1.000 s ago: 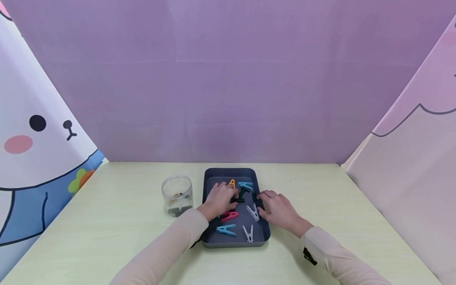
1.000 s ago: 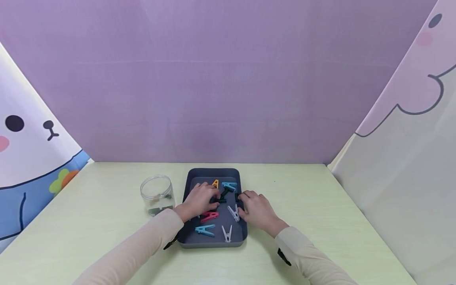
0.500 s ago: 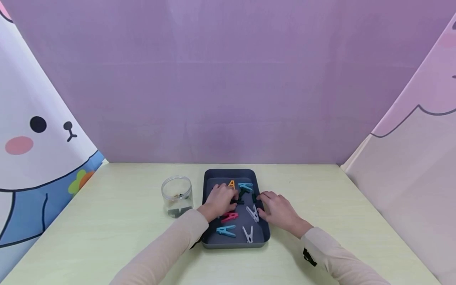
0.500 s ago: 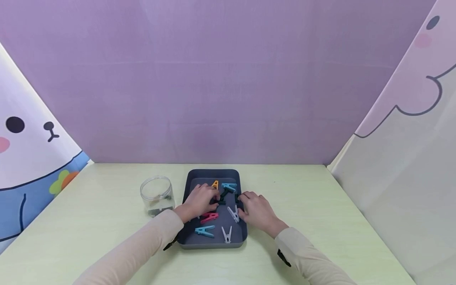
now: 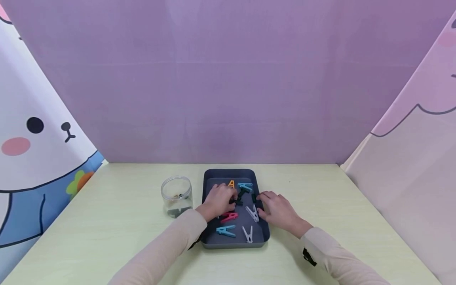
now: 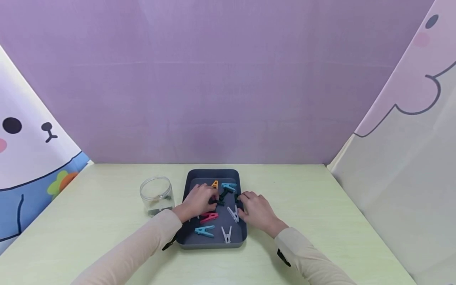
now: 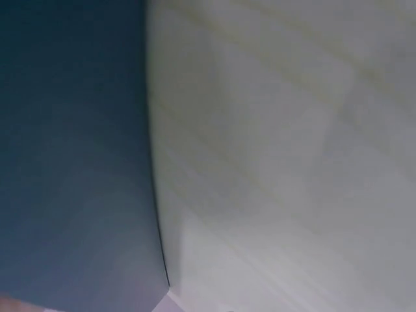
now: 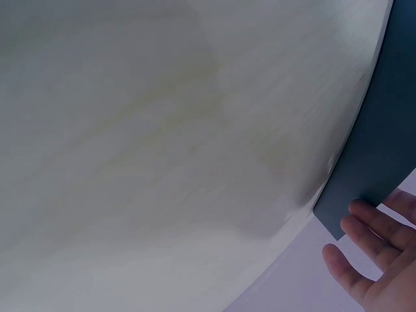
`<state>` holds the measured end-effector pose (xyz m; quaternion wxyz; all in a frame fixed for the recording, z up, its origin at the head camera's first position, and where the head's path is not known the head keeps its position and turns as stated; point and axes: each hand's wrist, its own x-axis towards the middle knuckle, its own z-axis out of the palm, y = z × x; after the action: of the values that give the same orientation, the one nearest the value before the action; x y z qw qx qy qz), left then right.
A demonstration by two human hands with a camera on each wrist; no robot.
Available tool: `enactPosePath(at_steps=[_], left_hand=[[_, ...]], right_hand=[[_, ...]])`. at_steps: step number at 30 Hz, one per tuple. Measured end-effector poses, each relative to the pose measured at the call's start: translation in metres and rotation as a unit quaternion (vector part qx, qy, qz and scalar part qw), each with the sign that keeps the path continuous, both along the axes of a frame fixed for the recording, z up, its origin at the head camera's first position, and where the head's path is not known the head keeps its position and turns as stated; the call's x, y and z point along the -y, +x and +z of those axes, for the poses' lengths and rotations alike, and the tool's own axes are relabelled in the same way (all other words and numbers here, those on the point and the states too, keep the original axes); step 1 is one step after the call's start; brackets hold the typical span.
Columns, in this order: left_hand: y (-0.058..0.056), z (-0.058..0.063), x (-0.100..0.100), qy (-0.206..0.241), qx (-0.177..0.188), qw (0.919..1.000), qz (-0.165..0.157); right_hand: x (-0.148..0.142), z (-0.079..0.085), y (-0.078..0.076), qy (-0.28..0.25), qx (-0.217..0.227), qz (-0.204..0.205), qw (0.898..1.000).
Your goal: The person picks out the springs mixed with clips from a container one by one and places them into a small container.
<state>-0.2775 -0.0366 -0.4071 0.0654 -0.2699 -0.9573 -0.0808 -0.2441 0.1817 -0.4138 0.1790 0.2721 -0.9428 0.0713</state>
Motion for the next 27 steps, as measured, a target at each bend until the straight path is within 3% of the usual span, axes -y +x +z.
enactPosePath(at_steps=[15,21,27], left_hand=[[0.002,0.005,0.016,0.046,-0.013,0.9988,-0.011],[0.003,0.013,0.025,0.061,-0.024,0.9978,-0.015],[0.006,0.026,0.033,0.067,-0.057,0.9960,-0.015]], right_hand=[[0.001,0.000,0.001,-0.001,0.000,-0.001,1.000],[0.001,0.000,0.000,0.001,-0.001,-0.001,1.000],[0.001,0.000,0.000,-0.003,-0.004,0.001,1.000]])
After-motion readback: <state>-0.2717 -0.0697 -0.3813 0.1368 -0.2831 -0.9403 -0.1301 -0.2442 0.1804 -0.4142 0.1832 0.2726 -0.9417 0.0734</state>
